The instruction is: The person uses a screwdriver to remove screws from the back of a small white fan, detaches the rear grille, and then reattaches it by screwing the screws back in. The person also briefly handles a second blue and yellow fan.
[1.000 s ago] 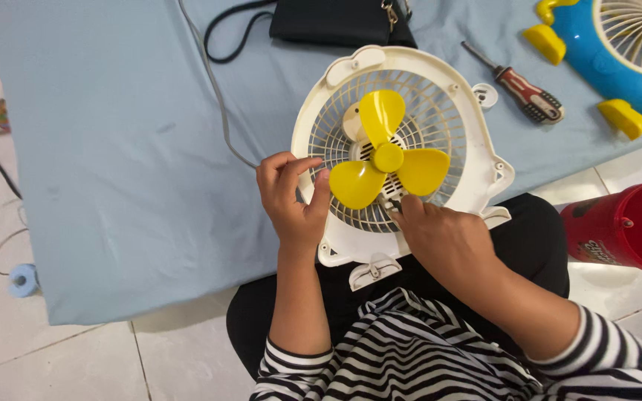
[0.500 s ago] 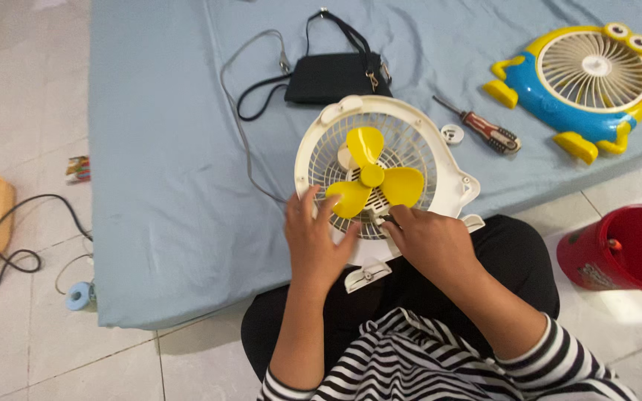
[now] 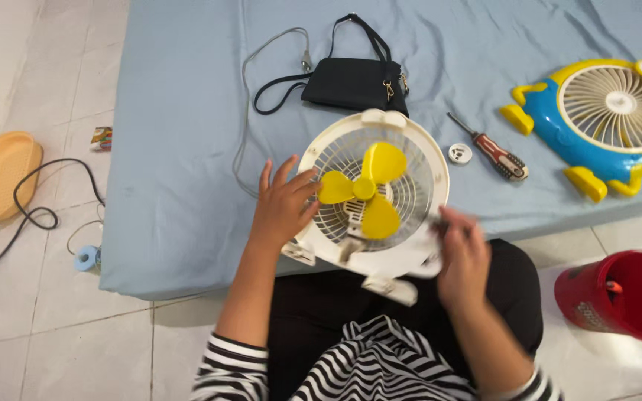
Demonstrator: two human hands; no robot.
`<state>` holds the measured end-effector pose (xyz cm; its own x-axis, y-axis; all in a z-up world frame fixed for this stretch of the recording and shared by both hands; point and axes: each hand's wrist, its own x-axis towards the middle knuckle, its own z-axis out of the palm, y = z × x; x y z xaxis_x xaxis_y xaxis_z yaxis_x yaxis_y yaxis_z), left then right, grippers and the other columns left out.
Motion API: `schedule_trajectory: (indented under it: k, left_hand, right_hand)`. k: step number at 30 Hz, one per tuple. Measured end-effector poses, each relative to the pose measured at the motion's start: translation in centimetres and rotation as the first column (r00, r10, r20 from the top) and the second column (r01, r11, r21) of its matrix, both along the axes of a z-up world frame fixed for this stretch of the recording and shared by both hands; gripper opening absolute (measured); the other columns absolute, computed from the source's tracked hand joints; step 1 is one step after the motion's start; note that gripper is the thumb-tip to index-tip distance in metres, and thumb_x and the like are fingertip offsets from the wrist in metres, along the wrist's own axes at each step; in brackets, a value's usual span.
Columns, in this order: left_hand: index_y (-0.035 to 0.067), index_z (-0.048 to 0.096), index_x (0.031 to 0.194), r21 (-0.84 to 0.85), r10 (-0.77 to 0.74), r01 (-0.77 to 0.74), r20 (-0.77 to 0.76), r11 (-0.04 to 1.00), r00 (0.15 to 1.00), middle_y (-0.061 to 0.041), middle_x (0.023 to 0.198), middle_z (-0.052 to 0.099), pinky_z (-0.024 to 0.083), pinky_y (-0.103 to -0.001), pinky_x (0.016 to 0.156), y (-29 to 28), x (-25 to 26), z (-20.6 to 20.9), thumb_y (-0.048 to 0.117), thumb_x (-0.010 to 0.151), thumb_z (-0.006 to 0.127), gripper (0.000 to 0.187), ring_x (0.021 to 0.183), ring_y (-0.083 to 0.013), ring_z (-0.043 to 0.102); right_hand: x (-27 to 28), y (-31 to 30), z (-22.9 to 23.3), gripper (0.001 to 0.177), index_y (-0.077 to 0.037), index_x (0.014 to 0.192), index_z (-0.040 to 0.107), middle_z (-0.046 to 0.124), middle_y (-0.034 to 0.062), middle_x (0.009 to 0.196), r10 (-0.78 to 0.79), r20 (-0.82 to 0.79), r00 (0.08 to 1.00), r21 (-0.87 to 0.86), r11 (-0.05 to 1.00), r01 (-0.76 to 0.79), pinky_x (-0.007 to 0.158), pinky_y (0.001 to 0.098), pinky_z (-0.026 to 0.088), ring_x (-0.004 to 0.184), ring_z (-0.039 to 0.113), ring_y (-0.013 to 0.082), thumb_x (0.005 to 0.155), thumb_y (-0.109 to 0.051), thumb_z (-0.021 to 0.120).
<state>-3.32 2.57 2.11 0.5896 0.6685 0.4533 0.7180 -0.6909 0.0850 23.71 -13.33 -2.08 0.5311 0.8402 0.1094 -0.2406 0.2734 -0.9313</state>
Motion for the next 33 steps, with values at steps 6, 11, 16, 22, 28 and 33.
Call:
schedule_trajectory:
  k: [6, 11, 16, 22, 28, 33]
  left_hand:
    - [0.004, 0.067, 0.117, -0.387, -0.124, 0.173, 0.146, 0.906, 0.981, -0.014, 0.132, 0.061, 0.045, -0.047, 0.103, -4.0, 3.1, 1.7, 0.027, 0.078, 0.081, 0.047, 0.124, -0.0347, 0.054]
    - [0.008, 0.068, 0.119, -0.413, -0.045, 0.088, 0.112, 0.907, 0.993, -0.009, 0.117, 0.065, 0.052, -0.045, 0.090, -8.7, 5.3, 1.3, 0.026, 0.087, 0.075, 0.038, 0.106, -0.0315, 0.062]
    - [0.009, 0.068, 0.123, -0.261, -0.017, 0.091, 0.271, 0.961, 0.962, -0.008, 0.119, 0.064, 0.049, -0.045, 0.089, -10.2, 5.5, 0.0, 0.029, 0.086, 0.075, 0.043, 0.106, -0.0314, 0.060]
    - [0.011, 0.071, 0.122, -0.290, 0.015, 0.072, 0.286, 0.954, 0.958, -0.005, 0.116, 0.064, 0.048, -0.043, 0.085, -10.4, 5.6, -1.2, 0.033, 0.085, 0.077, 0.043, 0.102, -0.0271, 0.060]
    - [0.011, 0.072, 0.124, -0.302, -0.010, 0.123, 0.351, 0.945, 0.936, -0.004, 0.118, 0.064, 0.047, -0.040, 0.082, -10.2, 4.9, -1.9, 0.034, 0.085, 0.078, 0.045, 0.103, -0.0237, 0.061]
    - [0.011, 0.071, 0.126, -0.322, -0.014, 0.139, 0.360, 0.937, 0.933, -0.003, 0.118, 0.064, 0.047, -0.039, 0.078, -10.3, 4.9, -2.3, 0.035, 0.085, 0.079, 0.048, 0.100, -0.0219, 0.062]
  right_hand:
    - [-0.9, -5.0, -3.4, 0.023, 0.000, 0.118, 0.062, 0.062, 0.0123, 0.140, 0.225, -0.097, 0.970, 0.132, 0.968, -0.211, 0.102, 0.0387, 0.053, 0.112, 0.066, 0.0226, 0.100, -0.015, 0.060]
    - [3.8, -3.4, -1.5, 0.026, 0.001, 0.116, 0.065, 0.065, 0.0146, 0.114, 0.142, 0.422, 0.895, -0.059, 0.990, -0.130, 0.095, 0.0304, 0.049, 0.107, 0.062, 0.0193, 0.092, -0.007, 0.070]
    - [7.4, 3.0, 5.4, 0.022, -0.002, 0.109, 0.065, 0.069, 0.0130, 0.103, -0.044, 0.869, 0.493, 0.059, 0.998, -0.015, 0.091, 0.0295, 0.051, 0.097, 0.068, 0.0225, 0.092, -0.010, 0.076]
    - [5.3, 11.0, 11.7, 0.020, -0.010, 0.097, 0.070, 0.068, 0.0024, 0.082, -0.013, 0.983, -0.185, -0.023, 0.981, -0.191, 0.076, 0.0420, 0.048, 0.082, 0.062, 0.0256, 0.083, -0.021, 0.079]
    - [4.5, 13.0, 13.1, 0.017, -0.011, 0.096, 0.067, 0.069, -0.0029, 0.085, 0.017, 0.949, -0.315, -0.115, 0.948, -0.297, 0.075, 0.0390, 0.046, 0.084, 0.062, 0.0203, 0.083, -0.020, 0.074]
    - [4.0, 13.1, 13.1, 0.019, -0.013, 0.095, 0.069, 0.068, -0.0041, 0.083, 0.065, 0.908, -0.414, -0.185, 0.949, -0.257, 0.072, 0.0382, 0.044, 0.081, 0.061, 0.0180, 0.081, -0.023, 0.076]
